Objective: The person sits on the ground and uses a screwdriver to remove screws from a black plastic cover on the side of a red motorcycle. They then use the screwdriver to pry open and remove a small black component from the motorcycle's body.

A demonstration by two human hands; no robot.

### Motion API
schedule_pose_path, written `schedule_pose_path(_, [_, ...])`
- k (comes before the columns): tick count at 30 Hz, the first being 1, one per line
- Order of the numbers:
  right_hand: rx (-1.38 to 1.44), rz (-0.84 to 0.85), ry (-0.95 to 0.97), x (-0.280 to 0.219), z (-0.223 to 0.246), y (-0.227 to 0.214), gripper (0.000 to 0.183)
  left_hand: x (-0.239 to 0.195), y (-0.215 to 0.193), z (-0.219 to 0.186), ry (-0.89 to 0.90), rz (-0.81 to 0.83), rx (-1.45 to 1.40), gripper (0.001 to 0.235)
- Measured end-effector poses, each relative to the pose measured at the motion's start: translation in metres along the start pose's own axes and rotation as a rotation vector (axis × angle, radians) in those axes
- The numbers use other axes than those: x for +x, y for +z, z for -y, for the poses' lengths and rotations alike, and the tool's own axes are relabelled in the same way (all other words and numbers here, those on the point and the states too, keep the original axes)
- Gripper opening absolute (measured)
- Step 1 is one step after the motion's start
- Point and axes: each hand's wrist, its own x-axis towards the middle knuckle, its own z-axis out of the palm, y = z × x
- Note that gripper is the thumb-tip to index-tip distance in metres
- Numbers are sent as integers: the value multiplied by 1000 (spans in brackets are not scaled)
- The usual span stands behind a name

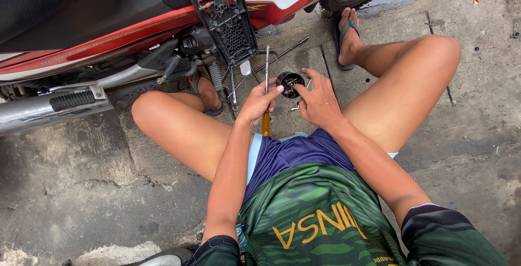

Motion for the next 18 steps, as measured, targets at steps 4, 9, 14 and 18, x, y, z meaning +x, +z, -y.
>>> schedule_pose_path(4, [-50,11,-23,-2,0,2,31,-4,4,-10,2,4,23,50])
schedule_pose_path(9, [-49,63,-13,-2,2,1,43,-7,6,-17,-16,32,47,50])
schedule_pose_path(14, [-63,99,-1,-11,-10,17,41,-7,7,-16,-27,34,63,48])
schedule_pose_path(18, [-70,114,15,-13,-12,22,32,2,1,3,-49,57,61,49])
